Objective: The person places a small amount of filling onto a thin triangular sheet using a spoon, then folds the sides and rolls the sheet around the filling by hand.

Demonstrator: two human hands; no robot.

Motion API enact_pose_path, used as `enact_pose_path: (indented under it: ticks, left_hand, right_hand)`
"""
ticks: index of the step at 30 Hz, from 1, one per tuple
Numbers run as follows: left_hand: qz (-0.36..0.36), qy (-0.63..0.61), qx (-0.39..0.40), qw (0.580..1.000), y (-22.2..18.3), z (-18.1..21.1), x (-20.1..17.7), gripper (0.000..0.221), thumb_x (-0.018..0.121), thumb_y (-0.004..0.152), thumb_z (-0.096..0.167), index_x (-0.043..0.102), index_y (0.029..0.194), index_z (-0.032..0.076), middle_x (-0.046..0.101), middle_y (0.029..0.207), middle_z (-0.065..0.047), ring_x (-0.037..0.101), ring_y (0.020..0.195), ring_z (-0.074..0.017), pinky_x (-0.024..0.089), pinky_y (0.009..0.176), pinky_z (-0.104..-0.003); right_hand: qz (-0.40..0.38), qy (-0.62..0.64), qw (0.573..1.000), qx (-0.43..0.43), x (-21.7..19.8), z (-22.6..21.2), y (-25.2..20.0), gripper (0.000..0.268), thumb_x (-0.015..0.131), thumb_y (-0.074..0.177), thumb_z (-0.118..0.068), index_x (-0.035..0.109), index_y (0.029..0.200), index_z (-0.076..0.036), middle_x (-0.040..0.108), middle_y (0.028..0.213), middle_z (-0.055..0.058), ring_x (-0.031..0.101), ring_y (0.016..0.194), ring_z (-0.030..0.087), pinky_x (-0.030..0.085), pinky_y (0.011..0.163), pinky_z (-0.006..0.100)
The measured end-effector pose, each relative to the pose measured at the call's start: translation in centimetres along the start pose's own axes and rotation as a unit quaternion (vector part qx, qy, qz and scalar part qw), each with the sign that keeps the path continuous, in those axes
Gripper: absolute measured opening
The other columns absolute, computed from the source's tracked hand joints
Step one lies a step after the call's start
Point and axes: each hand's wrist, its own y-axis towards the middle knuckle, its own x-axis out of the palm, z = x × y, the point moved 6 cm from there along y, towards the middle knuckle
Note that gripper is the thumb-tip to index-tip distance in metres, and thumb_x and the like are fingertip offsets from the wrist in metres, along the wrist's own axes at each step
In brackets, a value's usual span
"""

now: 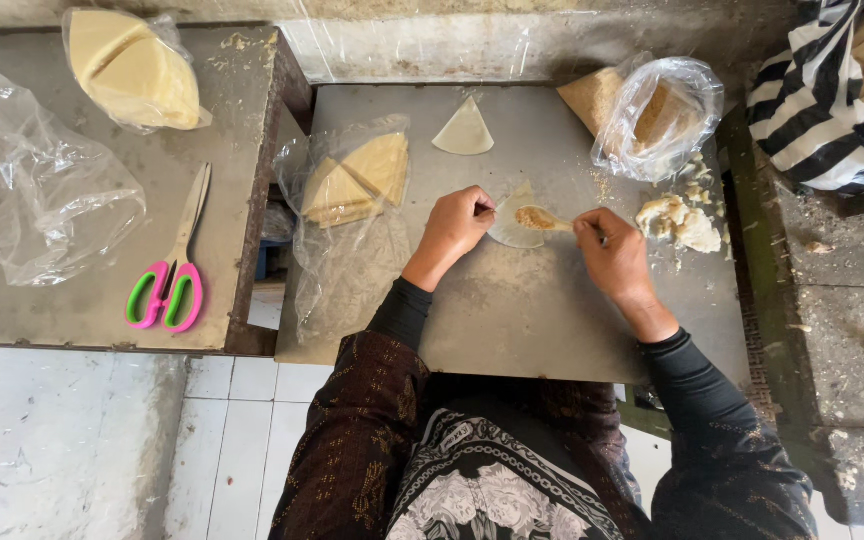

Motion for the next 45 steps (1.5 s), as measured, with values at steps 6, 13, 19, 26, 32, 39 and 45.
enact_pose_path:
  ticks: [6, 13, 19, 26, 32, 39, 45]
  left_hand:
    - [0.001, 0.002, 0.002, 1.0, 0.0, -0.2, 0.1, 0.013, 0.072, 0.085, 0.013, 0.074, 0.093, 0.003, 0.077, 0.088, -0.013, 0.074, 0.079, -0.0282, 0.058, 0.071, -0.035]
    - [-0.012, -0.006, -0.003, 1.0, -0.1, 0.4, -0.2, 0.014, 0.072, 0.085, 0.012, 0.073, 0.094, 0.002, 0.077, 0.089, -0.012, 0.074, 0.077, -0.0266, 0.058, 0.07, -0.034]
    - [-0.021, -0.004, -0.004, 1.0, -0.2, 0.7, -0.5, 0.014, 0.072, 0.086, 0.012, 0.073, 0.094, 0.001, 0.077, 0.089, -0.013, 0.075, 0.078, -0.0257, 0.058, 0.071, -0.034]
    - [-0.007, -0.021, -0.013, 1.0, -0.9, 0.3, -0.7, 0.014, 0.072, 0.085, 0.012, 0.073, 0.095, 0.002, 0.077, 0.089, -0.013, 0.075, 0.08, -0.0259, 0.058, 0.073, -0.033]
    - [0.018, -0.047, -0.002, 0.999, -1.8, 0.4, -0.8, 0.014, 0.073, 0.086, 0.011, 0.072, 0.097, 0.002, 0.077, 0.09, -0.012, 0.076, 0.081, -0.0236, 0.058, 0.074, -0.032]
    - [0.034, -0.049, 0.013, 0.998, -1.7, 0.7, -0.6, 0.014, 0.075, 0.086, 0.01, 0.072, 0.097, 0.002, 0.077, 0.09, -0.012, 0.075, 0.08, -0.0238, 0.058, 0.072, -0.032]
    - [0.024, -0.051, 0.044, 0.997, -1.8, 1.0, -0.6, 0.013, 0.072, 0.089, 0.01, 0.07, 0.099, 0.003, 0.076, 0.094, -0.011, 0.074, 0.081, -0.0231, 0.058, 0.074, -0.032]
  right_hand:
    - [0.014, -0.138, 0.984, -0.112, 0.9, -2.5, -0.7, 0.005, 0.068, 0.099, -0.01, 0.072, 0.099, -0.007, 0.071, 0.091, 0.006, 0.064, 0.085, 0.023, 0.039, 0.085, 0.038]
    - [0.037, -0.31, 0.914, -0.259, 0.9, -5.7, -1.8, 0.011, 0.072, 0.097, -0.009, 0.073, 0.107, -0.013, 0.071, 0.097, -0.003, 0.061, 0.099, 0.019, 0.033, 0.098, 0.04]
    - [0.051, -0.383, 0.864, -0.323, 0.6, -7.4, -2.6, 0.029, 0.074, 0.087, -0.009, 0.072, 0.116, -0.015, 0.071, 0.107, -0.005, 0.058, 0.104, 0.016, 0.032, 0.1, 0.04]
    - [0.056, -0.417, 0.836, -0.353, 0.4, -8.5, -3.1, 0.032, 0.075, 0.083, -0.012, 0.073, 0.116, -0.014, 0.07, 0.109, -0.005, 0.059, 0.106, 0.016, 0.031, 0.1, 0.039]
    - [0.081, -0.344, 0.9, -0.257, -0.5, -5.9, -1.9, 0.017, 0.075, 0.1, -0.008, 0.072, 0.114, -0.016, 0.071, 0.099, -0.003, 0.057, 0.11, 0.018, 0.028, 0.1, 0.041]
    - [0.173, -0.055, 0.979, -0.092, -7.1, 1.4, 1.7, 0.004, 0.065, 0.107, 0.0, 0.067, 0.11, -0.001, 0.072, 0.095, 0.008, 0.071, 0.087, 0.018, 0.055, 0.079, 0.034]
    - [0.206, -0.077, 0.974, -0.046, -10.7, 5.0, 6.4, 0.008, 0.065, 0.111, -0.007, 0.066, 0.113, 0.0, 0.073, 0.096, 0.01, 0.071, 0.085, 0.016, 0.055, 0.077, 0.032]
